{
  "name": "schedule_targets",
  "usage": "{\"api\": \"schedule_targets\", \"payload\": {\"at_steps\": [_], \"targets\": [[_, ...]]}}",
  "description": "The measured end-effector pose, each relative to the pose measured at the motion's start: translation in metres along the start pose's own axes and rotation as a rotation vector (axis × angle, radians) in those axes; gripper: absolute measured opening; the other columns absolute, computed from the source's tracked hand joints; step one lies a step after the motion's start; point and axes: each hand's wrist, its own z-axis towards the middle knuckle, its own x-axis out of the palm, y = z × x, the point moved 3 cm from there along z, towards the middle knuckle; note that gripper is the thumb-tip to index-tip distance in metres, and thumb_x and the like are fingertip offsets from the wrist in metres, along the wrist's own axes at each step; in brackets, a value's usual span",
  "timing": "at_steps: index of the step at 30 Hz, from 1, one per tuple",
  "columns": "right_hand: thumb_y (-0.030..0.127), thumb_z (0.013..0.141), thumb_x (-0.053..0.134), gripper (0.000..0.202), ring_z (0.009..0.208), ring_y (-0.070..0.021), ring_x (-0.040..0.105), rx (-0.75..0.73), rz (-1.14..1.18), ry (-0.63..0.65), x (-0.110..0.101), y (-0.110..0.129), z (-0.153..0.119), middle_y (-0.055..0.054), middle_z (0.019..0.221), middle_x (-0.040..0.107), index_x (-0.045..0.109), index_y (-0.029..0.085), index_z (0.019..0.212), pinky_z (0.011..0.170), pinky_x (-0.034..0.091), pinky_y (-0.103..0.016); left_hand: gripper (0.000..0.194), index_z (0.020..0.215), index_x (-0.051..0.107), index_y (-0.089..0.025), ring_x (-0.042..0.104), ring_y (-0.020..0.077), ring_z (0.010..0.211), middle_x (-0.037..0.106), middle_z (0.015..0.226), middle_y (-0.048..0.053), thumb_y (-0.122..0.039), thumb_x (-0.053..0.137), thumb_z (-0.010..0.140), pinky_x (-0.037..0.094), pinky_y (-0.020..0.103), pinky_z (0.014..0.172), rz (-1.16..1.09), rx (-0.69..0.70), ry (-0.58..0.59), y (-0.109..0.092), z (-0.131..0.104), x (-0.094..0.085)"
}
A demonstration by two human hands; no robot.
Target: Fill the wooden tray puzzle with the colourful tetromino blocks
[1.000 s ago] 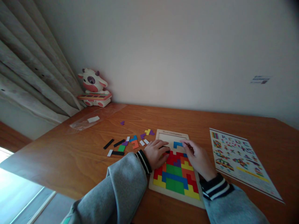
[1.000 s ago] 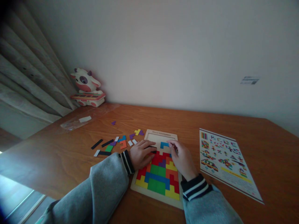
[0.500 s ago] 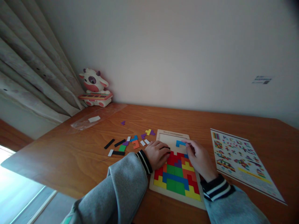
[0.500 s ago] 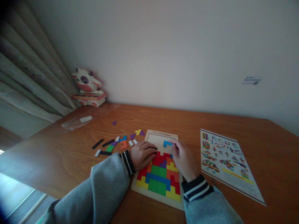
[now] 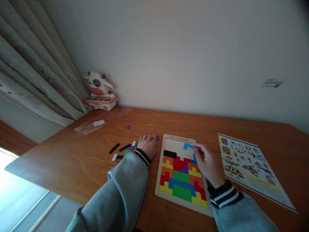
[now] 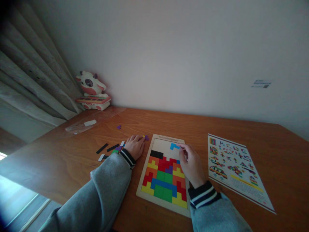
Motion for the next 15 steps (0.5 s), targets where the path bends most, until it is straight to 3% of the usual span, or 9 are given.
{"api": "schedule_targets", "payload": {"at_steps": [5,9,15], "targets": [[0.046,0.093,0.048,0.033,0.089,-0.0243,0.067,0.115,0.107,-0.049,-0.002,-0.010,0.001,-0.011,0.104,0.071,0.065,0.021,0.106,0.079,0.052,-0.040,0.025,0.107,0.066,-0.015,0.055,0.0300,0.101,0.062,0.107,0.015,-0.021,0.048,0.092,0.049,0.044,0.085,0.024,-0.012,0.005,-0.003,0.001,-0.002],[0.049,0.092,0.051,0.034,0.085,-0.0237,0.066,0.157,0.161,-0.056,-0.001,-0.016,0.001,-0.010,0.102,0.072,0.065,0.021,0.107,0.074,0.052,-0.038,0.026,0.109,0.066,-0.015,0.056,0.0285,0.105,0.063,0.116,0.014,-0.015,0.050,0.088,0.049,0.043,0.090,-0.053,0.014,-0.031,0.001,0.002,0.003],[0.050,0.089,0.054,0.036,0.085,-0.0242,0.066,0.210,0.256,-0.068,0.000,-0.017,0.001,-0.010,0.101,0.071,0.065,0.020,0.105,0.074,0.052,-0.038,0.031,0.115,0.064,-0.014,0.063,0.0241,0.099,0.070,0.109,0.012,-0.010,0.049,0.088,0.048,0.041,0.095,-0.145,0.090,-0.025,0.005,0.006,0.007]]}}
